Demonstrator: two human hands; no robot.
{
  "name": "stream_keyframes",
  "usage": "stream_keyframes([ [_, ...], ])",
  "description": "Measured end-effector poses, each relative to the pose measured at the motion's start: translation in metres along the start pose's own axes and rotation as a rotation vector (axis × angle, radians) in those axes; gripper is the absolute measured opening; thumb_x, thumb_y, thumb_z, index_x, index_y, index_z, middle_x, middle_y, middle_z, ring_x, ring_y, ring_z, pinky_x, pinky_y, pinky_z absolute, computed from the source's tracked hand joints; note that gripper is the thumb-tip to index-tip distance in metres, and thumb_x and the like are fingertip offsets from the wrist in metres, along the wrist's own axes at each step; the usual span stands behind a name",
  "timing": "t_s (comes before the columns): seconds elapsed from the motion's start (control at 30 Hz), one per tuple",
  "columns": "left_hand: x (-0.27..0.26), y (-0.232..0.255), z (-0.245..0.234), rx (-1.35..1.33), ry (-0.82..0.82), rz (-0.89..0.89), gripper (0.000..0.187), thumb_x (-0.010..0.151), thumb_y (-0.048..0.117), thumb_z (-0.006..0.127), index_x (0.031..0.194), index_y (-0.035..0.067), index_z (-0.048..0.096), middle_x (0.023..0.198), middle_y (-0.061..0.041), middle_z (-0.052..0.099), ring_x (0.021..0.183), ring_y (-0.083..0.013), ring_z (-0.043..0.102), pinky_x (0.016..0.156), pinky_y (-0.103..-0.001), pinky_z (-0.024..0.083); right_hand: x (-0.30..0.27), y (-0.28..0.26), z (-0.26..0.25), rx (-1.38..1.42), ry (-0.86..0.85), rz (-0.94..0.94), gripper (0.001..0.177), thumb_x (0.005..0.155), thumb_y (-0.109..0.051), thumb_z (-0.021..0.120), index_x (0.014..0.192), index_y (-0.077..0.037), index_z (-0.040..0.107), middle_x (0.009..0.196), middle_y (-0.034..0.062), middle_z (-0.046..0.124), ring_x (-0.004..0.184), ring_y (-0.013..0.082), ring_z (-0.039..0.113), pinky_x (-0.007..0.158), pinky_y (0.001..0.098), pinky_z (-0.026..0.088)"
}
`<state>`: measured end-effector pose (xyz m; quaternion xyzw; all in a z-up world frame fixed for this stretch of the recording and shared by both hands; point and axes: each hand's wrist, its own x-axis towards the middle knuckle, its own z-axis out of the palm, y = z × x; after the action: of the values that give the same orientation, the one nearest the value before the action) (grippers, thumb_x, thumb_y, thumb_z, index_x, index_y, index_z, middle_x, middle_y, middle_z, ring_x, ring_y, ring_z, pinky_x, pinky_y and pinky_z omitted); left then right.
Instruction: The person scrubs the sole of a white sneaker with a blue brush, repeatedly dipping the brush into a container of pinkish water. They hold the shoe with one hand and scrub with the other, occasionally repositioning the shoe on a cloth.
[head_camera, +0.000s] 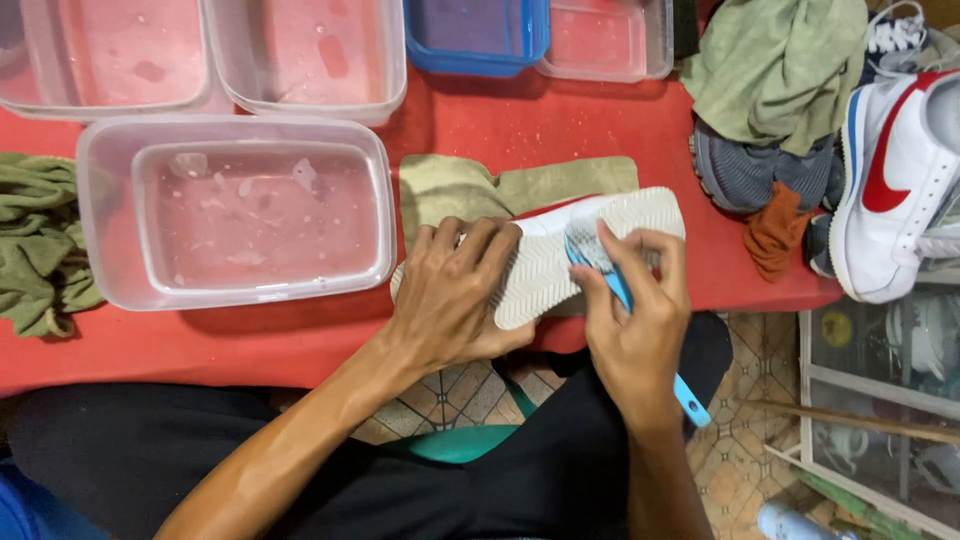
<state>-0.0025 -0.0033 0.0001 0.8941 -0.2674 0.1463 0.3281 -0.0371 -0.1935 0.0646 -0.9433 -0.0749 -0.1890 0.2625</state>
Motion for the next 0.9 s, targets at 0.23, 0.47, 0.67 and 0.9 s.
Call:
stream_keyframes([
  [0.23,-0.002,0.001,0.001,0.063,0.021,0.018,0.081,0.069,0.07,0.069,0.119,0.007,0.063,0.107,-0.014,0.065,0.093,-0.0366,0.065,0.071,-0.046,0.05,0.007,-0.003,0.001,0.019,-0.022,0.012,0.036,0.093,-0.017,0.081,0.125,-0.002,0.074,0.108,0.0166,0.057,0.096,0.0376,0.065,0.081,0.0423,0.055],
  [0.47,-0.002,-0.004,0.002,0.031,0.027,0.005,0.082,0.069,0.071,0.069,0.119,0.007,0.064,0.104,-0.014,0.065,0.091,-0.0365,0.066,0.07,-0.046,0.049,-0.002,-0.011,-0.015,-0.03,-0.129,0.142,0.036,0.088,-0.013,0.082,0.122,-0.005,0.076,0.101,0.0138,0.058,0.092,0.0335,0.067,0.06,0.0346,0.055],
  [0.67,-0.004,-0.003,0.003,0.029,0.039,0.006,0.08,0.071,0.07,0.068,0.12,0.006,0.063,0.106,-0.015,0.066,0.093,-0.0374,0.066,0.07,-0.045,0.049,-0.001,-0.009,-0.007,-0.036,-0.036,0.0,0.037,0.092,-0.018,0.081,0.126,-0.004,0.074,0.108,0.0152,0.056,0.099,0.0357,0.065,0.087,0.0426,0.054],
  [0.9,-0.002,-0.002,0.002,0.001,0.009,0.007,0.081,0.071,0.069,0.069,0.121,0.004,0.064,0.106,-0.017,0.066,0.092,-0.039,0.067,0.07,-0.047,0.049,-0.008,-0.004,0.007,-0.05,0.032,0.0,0.036,0.095,-0.019,0.08,0.127,-0.003,0.074,0.109,0.0157,0.055,0.1,0.0346,0.064,0.088,0.0411,0.053],
])
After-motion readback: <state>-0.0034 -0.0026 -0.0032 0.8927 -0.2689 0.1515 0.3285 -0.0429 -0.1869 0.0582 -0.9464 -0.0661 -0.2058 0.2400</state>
